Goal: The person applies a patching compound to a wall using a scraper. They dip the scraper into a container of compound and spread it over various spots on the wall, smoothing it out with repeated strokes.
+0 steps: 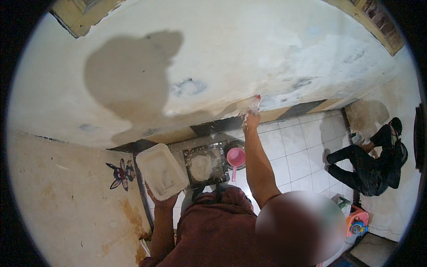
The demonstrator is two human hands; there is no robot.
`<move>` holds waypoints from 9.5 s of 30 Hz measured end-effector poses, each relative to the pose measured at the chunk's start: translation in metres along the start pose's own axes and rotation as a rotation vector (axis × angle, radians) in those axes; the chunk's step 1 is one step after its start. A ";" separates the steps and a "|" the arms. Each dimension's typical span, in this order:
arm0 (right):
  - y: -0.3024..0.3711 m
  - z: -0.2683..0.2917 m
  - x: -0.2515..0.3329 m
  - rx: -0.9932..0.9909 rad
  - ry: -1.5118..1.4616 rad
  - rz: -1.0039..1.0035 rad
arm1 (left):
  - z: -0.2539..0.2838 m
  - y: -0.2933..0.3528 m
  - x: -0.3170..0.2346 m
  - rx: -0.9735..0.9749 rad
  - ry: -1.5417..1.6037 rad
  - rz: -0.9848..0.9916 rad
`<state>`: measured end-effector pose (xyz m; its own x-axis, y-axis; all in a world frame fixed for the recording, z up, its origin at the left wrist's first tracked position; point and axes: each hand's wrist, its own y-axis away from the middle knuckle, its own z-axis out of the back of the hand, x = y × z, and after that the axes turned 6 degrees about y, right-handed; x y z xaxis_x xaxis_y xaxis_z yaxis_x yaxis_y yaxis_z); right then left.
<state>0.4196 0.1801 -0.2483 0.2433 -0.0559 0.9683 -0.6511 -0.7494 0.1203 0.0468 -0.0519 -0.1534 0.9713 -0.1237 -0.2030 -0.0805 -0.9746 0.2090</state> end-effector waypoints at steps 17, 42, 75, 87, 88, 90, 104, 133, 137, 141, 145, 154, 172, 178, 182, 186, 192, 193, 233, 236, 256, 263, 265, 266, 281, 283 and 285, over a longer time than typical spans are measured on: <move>-0.014 -0.027 -0.006 -0.237 1.341 0.578 | -0.013 -0.010 0.034 -0.029 -0.031 0.059; 0.062 -0.020 -0.024 -0.093 0.693 0.500 | 0.132 -0.007 0.017 -0.081 -1.525 0.013; 0.009 -0.033 0.025 -0.403 1.125 0.874 | 0.193 0.004 0.035 0.221 -2.506 -0.125; 0.003 -0.006 0.024 -0.422 0.982 0.706 | 0.193 0.011 0.066 0.192 -2.639 -0.226; -0.015 -0.014 0.020 -0.355 0.992 0.713 | 0.192 0.009 0.070 0.203 -2.639 -0.233; -0.024 -0.037 -0.013 -0.269 1.142 0.800 | 0.190 0.007 0.082 0.223 -2.629 -0.232; -0.076 0.073 0.013 -0.380 0.633 0.702 | 0.186 0.004 0.101 0.175 -2.662 -0.257; 0.060 0.020 -0.143 -0.001 0.879 0.672 | 0.187 0.000 0.115 0.121 -2.742 -0.308; -0.004 0.068 -0.087 -0.213 0.851 0.584 | 0.190 0.002 0.114 0.112 -2.729 -0.306; -0.059 0.059 -0.047 -0.285 0.503 0.519 | 0.192 0.007 0.111 0.101 -2.737 -0.310; -0.045 0.003 -0.008 -0.500 0.803 0.778 | 0.192 0.008 0.110 0.103 -2.740 -0.316; 0.080 -0.014 -0.056 0.019 0.681 0.600 | 0.190 0.013 0.107 0.087 -2.748 -0.335; 0.031 -0.046 -0.003 0.069 1.067 1.088 | 0.192 0.008 0.113 0.130 -2.761 -0.414; 0.009 0.057 0.009 -0.203 0.890 0.759 | 0.189 0.009 0.117 0.152 -2.745 -0.474; -0.042 0.062 0.080 -0.442 0.890 0.891 | 0.186 0.007 0.120 0.174 -2.727 -0.497; -0.057 0.020 0.107 -0.554 1.010 1.072 | 0.186 0.006 0.126 0.146 -2.738 -0.400; 0.011 -0.008 0.062 -0.219 0.917 1.070 | 0.187 0.007 0.123 0.111 -2.756 -0.332; 0.013 -0.005 0.061 -0.178 0.855 1.088 | 0.186 0.007 0.122 0.110 -2.756 -0.325; -0.029 0.045 -0.021 -0.151 0.200 0.490 | 0.177 0.010 0.118 -0.025 -2.777 -0.227; -0.057 0.030 -0.017 -0.371 0.620 0.660 | 0.176 0.010 0.117 0.011 -2.786 -0.269; -0.075 0.029 0.033 -0.523 0.917 0.880 | 0.190 0.015 0.118 0.025 -2.746 -0.370; 0.057 -0.065 -0.101 0.097 0.997 0.895 | 0.191 0.012 0.124 0.028 -2.738 -0.355; 0.089 -0.050 -0.118 0.167 0.895 0.775 | 0.190 0.012 0.121 0.005 -2.749 -0.350; 0.092 -0.033 -0.126 0.221 0.934 0.644 | 0.190 0.012 0.119 0.000 -2.753 -0.340; -0.026 -0.019 -0.121 -0.504 1.008 0.922 | 0.188 0.016 0.119 -0.019 -2.744 -0.332; 0.033 -0.029 -0.123 -0.118 0.786 0.713 | 0.188 0.020 0.113 -0.035 -2.762 -0.336; 0.035 -0.007 -0.125 -0.183 0.802 0.766 | 0.191 0.016 0.117 -0.013 -2.745 -0.334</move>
<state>0.3612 0.1659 -0.3640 -0.7566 0.0298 0.6532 -0.5418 -0.5876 -0.6009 0.1162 -0.1176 -0.3562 -0.9824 0.0809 -0.1682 -0.0774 -0.9966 -0.0271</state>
